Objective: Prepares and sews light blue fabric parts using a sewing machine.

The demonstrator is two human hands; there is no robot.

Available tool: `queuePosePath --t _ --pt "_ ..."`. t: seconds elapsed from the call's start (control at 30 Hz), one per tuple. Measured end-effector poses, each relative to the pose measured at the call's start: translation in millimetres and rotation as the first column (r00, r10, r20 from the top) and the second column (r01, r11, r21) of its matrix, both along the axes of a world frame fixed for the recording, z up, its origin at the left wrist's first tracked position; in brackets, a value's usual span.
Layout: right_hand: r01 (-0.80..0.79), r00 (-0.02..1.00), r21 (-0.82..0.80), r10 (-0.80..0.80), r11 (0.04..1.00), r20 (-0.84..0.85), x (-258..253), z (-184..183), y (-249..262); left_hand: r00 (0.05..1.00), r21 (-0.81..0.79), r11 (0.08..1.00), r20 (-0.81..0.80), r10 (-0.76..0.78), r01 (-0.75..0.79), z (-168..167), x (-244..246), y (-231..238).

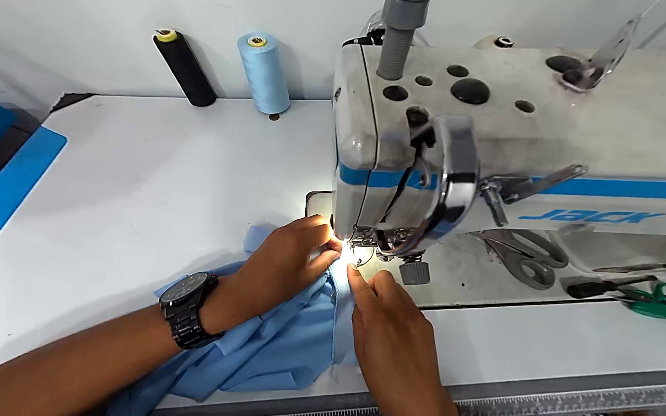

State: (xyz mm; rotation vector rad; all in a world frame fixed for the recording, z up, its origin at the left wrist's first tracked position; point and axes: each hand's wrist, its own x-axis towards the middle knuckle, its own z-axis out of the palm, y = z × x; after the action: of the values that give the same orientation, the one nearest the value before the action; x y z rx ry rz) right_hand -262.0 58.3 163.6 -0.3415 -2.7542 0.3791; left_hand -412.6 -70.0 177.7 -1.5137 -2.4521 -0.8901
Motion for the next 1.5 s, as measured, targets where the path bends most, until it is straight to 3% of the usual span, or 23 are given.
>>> queuePosePath --t 0.2,1.0,1.23,1.37,1.5 --pt "0.077 0.996 0.043 -0.078 0.996 0.032 -5.4 3.0 -0.9 0.999 0.016 1.000 0.034 -0.003 0.002 4.3 -7.5 12.5" --pt "0.106 0.994 0.069 -0.108 0.992 0.020 -10.2 6.0 -4.4 0.994 -0.040 0.997 0.082 0.072 -0.069 5.6 -8.2 12.9" --pt "0.133 0.991 0.004 -0.133 0.991 -0.026 -9.3 5.3 -6.8 0.996 -0.004 0.999 0.083 0.033 -0.033 1.4 -13.3 13.3" --pt "0.085 0.996 -0.038 -0.086 0.996 -0.024 -7.3 9.8 -5.4 0.999 0.026 0.999 -0.003 -0.048 0.048 -2.4 -19.4 14.8" --pt "-0.126 0.992 -0.205 0.125 0.971 -0.019 23.0 16.9 22.6 0.977 -0.014 0.994 -0.183 -0.113 0.112 0.7 -17.6 7.0"
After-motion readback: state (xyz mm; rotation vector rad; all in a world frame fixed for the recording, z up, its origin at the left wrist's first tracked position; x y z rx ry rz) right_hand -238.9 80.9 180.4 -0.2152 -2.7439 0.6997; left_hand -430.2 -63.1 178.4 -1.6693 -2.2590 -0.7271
